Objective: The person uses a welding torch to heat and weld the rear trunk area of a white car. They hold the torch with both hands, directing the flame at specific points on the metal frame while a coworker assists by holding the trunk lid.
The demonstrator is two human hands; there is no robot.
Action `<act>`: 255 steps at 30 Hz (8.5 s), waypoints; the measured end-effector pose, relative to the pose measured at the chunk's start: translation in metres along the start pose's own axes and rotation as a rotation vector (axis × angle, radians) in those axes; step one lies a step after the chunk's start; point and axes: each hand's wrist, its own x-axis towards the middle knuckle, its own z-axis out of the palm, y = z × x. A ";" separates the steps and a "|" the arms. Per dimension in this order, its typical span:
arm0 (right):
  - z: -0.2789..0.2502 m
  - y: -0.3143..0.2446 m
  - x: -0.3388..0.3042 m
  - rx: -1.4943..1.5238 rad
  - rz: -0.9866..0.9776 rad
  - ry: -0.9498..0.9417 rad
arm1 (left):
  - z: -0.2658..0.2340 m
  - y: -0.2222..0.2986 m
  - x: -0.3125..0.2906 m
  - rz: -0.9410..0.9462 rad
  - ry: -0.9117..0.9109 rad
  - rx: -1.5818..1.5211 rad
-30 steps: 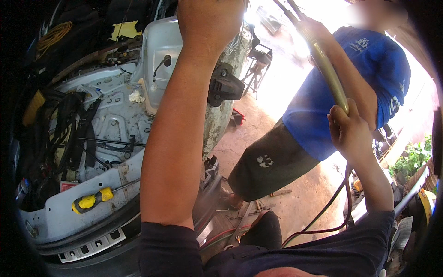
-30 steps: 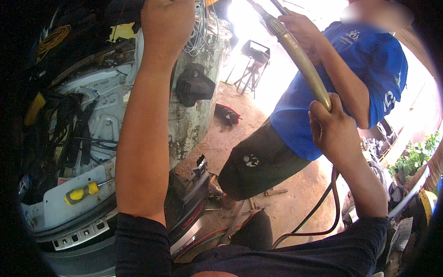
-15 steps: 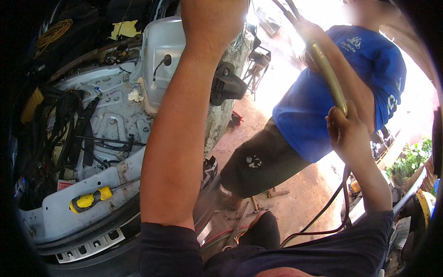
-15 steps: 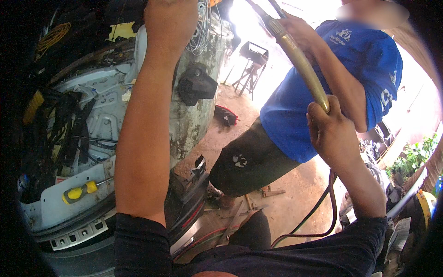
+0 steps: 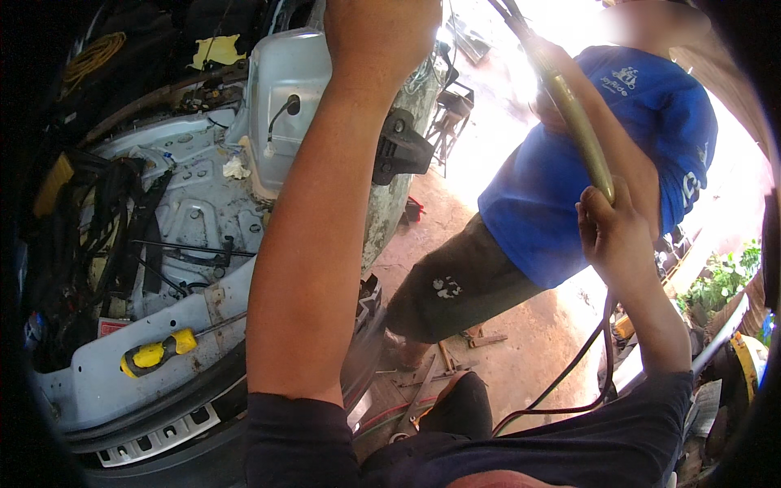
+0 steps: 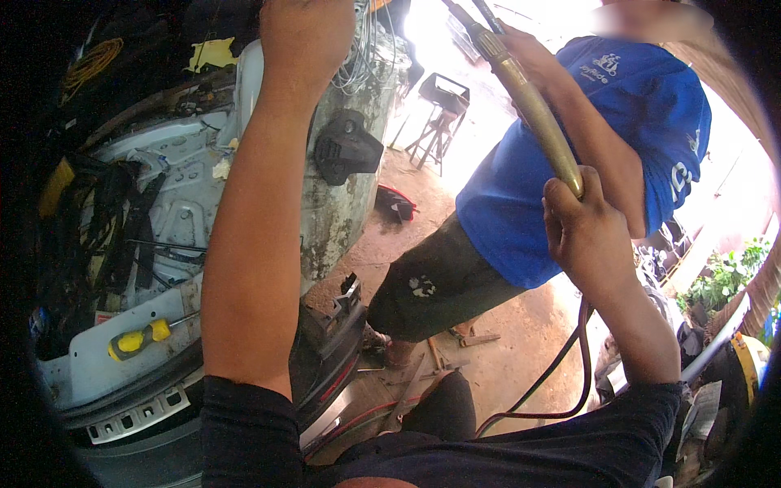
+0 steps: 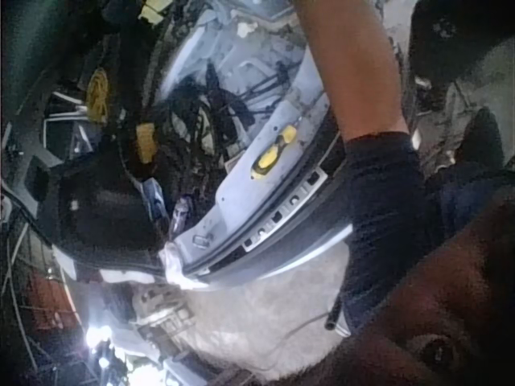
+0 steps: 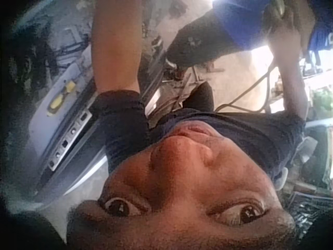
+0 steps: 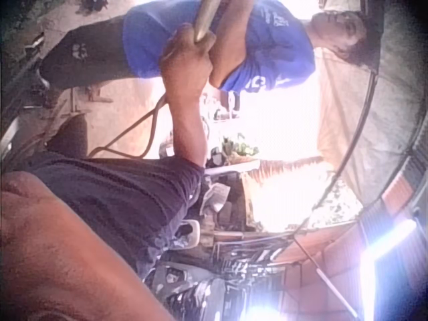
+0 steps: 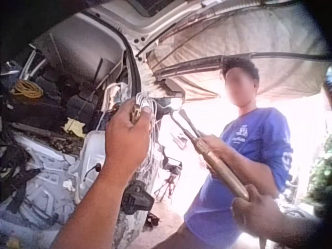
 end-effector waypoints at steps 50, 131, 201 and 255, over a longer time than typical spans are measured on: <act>-0.009 -0.005 0.010 0.011 0.096 -0.019 | 0.002 0.002 0.004 -0.006 0.052 0.106; -0.005 0.002 0.011 0.059 0.030 0.019 | -0.002 0.003 0.008 -0.111 -0.001 0.181; -0.035 -0.026 0.041 0.695 -0.046 0.146 | 0.007 0.002 0.009 -0.021 0.073 0.203; -0.007 0.011 0.016 -0.016 -0.045 0.002 | 0.006 0.005 0.012 -0.030 0.045 0.204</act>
